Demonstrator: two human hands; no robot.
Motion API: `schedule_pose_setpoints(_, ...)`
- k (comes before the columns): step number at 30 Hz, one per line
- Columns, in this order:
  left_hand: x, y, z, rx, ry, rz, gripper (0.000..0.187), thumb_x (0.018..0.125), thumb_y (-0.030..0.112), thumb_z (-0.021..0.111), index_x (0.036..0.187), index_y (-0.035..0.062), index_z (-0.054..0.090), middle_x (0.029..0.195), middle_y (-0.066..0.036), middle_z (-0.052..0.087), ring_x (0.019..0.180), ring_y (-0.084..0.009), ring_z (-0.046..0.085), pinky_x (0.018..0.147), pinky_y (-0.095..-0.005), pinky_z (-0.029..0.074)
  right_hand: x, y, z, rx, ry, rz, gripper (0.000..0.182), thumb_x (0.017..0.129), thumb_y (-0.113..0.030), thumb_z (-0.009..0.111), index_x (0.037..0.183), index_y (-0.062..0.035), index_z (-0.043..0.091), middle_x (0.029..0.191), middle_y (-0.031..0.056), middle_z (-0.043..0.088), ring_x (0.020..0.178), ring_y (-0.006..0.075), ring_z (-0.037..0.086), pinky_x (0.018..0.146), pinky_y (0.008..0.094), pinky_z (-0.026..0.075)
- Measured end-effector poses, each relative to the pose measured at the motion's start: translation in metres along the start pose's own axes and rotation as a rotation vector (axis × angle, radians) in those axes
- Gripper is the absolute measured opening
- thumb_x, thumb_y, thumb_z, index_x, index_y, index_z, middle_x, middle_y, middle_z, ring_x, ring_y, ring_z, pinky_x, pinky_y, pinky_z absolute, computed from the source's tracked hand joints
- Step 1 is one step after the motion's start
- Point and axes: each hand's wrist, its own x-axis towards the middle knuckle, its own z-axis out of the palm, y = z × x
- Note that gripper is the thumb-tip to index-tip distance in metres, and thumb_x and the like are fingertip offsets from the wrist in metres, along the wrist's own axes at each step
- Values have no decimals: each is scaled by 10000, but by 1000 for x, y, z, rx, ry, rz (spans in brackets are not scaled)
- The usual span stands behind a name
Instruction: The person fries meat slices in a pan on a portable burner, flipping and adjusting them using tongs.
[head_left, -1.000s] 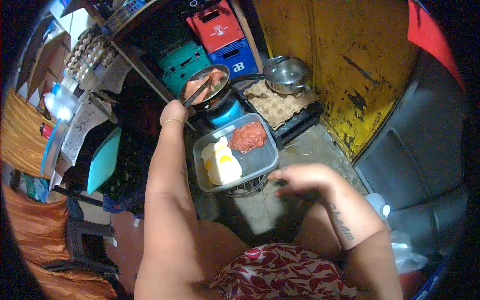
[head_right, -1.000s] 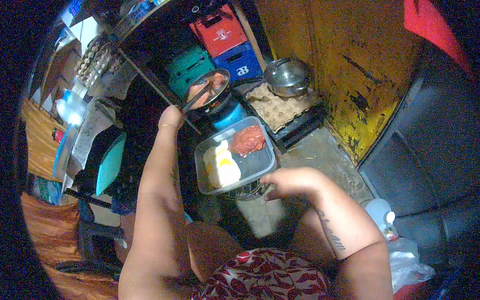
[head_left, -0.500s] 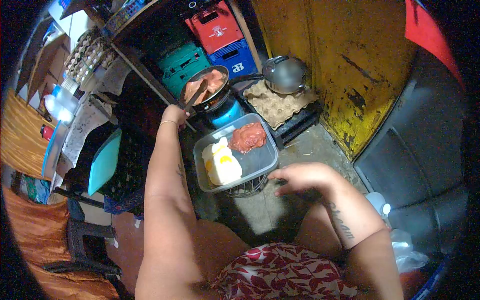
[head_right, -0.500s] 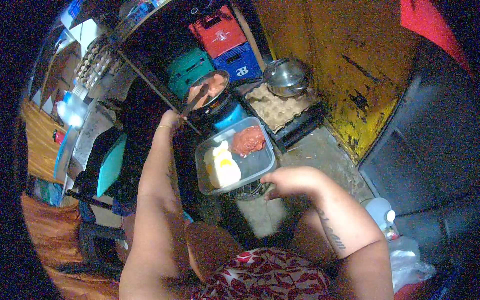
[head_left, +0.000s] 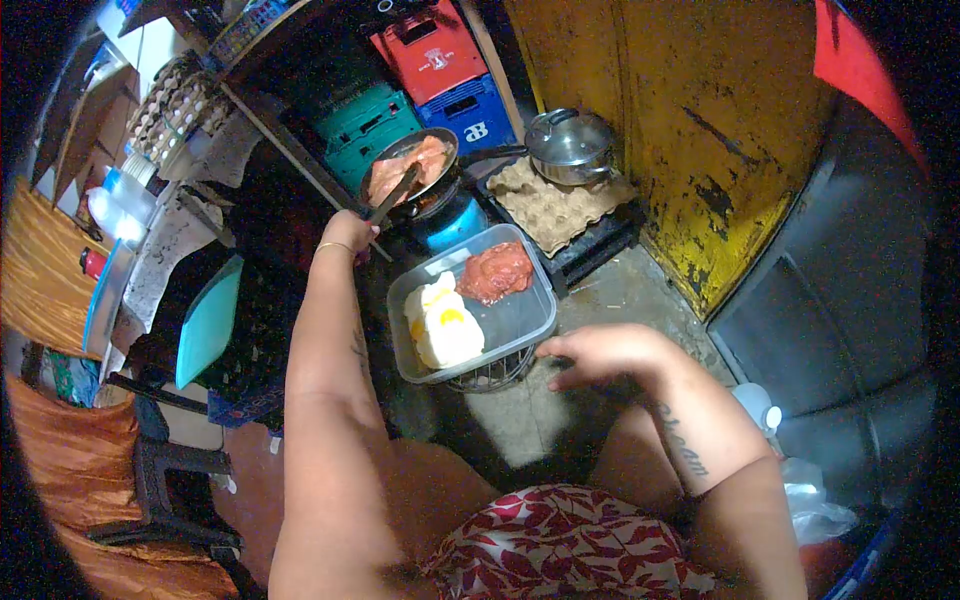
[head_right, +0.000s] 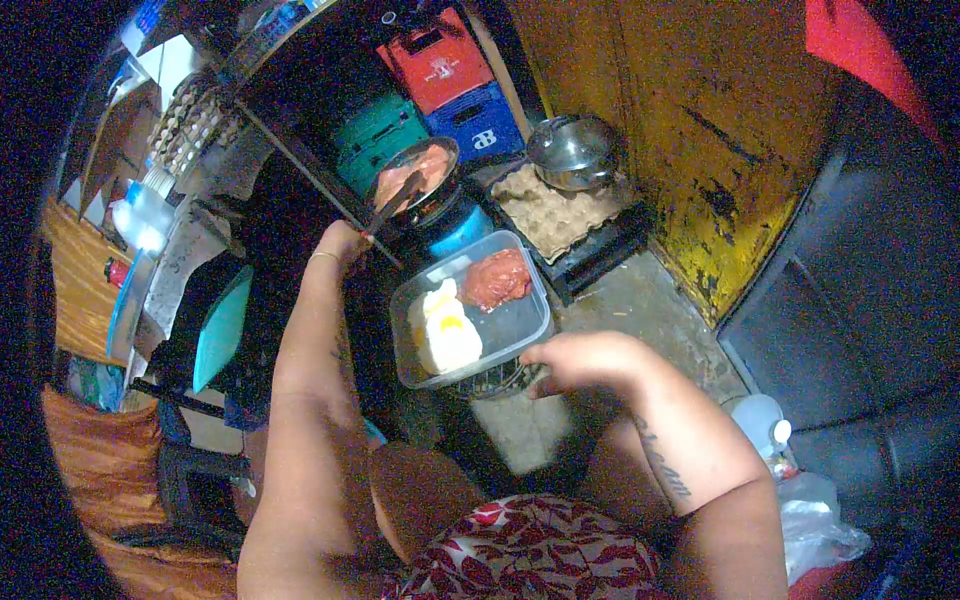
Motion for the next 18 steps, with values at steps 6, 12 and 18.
schedule_pose_setpoints(6, -21, 9, -19, 302, 85, 43, 259, 848, 236, 712, 871, -22, 716, 779, -192, 701, 689, -319, 701, 651, -418, 548, 1, 3, 0, 19, -14, -3, 574, 859, -395, 705, 1293, -45, 568, 1201, 219, 641, 1121, 359, 614, 957, 428, 484)
schedule_pose_setpoints(12, -32, 19, -9, 349, 267, 86, 259, 811, 152, 644, 1019, 25, 732, 1116, -229, 675, 1053, -385, 651, 901, -457, 522, 3, 3, 1, -12, -60, 38, 604, 878, -404, 690, 1340, -52, 524, 1223, 227, 627, 1130, 367, 605, 962, 423, 475)
schedule_pose_setpoints(18, -35, 55, 7, 366, 222, 76, 267, 843, 123, 596, 1061, 40, 726, 1130, -208, 680, 1053, -366, 663, 885, -449, 540, 1, -2, -1, -83, -94, 29, 614, 913, -421, 653, 1375, -53, 482, 1261, 236, 605, 1145, 369, 592, 974, 424, 461)
